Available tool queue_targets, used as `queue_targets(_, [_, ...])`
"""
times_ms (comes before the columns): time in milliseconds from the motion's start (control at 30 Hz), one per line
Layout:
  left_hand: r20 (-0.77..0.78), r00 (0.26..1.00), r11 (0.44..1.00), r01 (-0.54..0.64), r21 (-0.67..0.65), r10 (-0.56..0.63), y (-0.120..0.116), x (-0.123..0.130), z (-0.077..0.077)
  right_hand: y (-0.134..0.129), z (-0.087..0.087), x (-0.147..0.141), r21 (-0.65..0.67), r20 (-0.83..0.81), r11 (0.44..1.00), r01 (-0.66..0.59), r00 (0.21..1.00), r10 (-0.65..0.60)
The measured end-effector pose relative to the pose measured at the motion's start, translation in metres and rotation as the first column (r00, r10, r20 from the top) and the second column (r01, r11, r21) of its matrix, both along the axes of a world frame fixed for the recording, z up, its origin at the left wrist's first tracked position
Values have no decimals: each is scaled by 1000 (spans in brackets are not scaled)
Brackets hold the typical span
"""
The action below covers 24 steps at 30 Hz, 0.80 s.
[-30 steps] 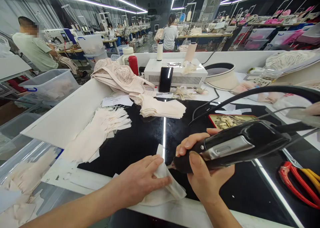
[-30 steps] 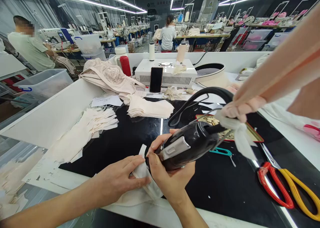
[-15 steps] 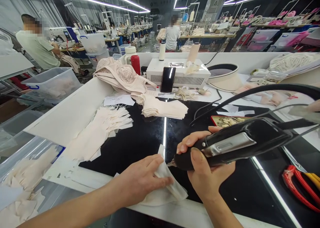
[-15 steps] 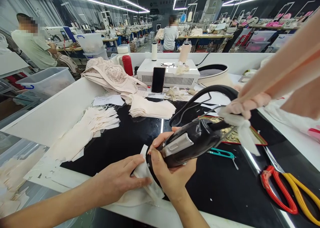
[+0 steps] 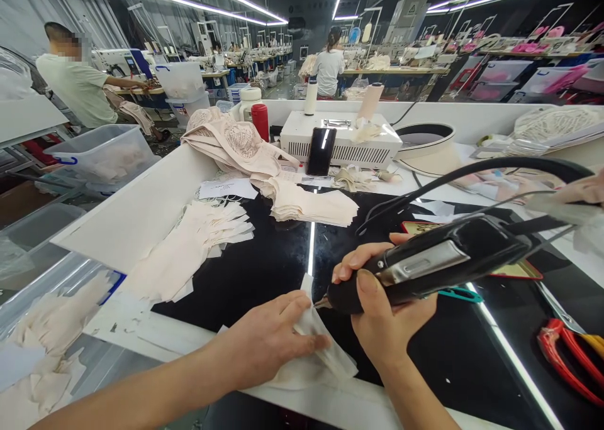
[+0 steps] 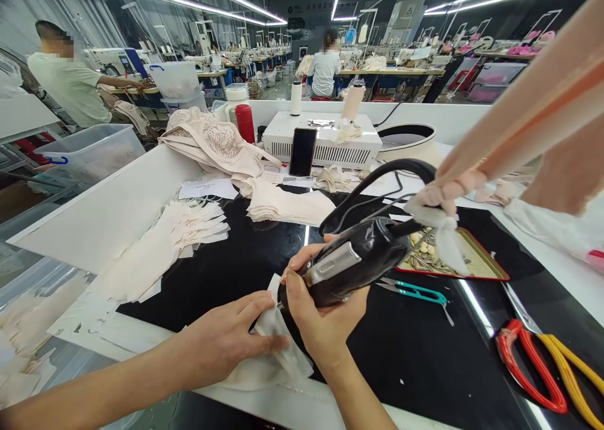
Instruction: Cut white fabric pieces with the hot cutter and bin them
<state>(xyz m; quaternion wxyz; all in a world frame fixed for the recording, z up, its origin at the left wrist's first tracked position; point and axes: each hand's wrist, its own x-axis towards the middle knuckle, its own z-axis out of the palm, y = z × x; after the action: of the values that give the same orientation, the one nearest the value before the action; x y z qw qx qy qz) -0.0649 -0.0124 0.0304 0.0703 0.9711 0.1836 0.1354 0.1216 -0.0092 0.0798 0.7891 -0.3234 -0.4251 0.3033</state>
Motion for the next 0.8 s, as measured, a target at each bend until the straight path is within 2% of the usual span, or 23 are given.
queue_targets(333, [-36, 999, 1000, -11, -15, 10, -1, 0, 3, 5, 5, -3, 10, -12, 1000, 3, 1000, -3])
queue_targets(500, [-83, 996, 999, -41, 12, 42, 1, -4, 9, -1, 8, 14, 31, 35, 1000, 2, 999, -3])
queue_targets(633, [-59, 996, 997, -56, 61, 60, 4, -5, 16, -3, 12, 32, 22, 111, 999, 42, 993, -44])
queue_targets(800, [9, 998, 991, -68, 114, 68, 0, 18, 17, -5, 9, 59, -46, 288, 995, 91, 955, -75])
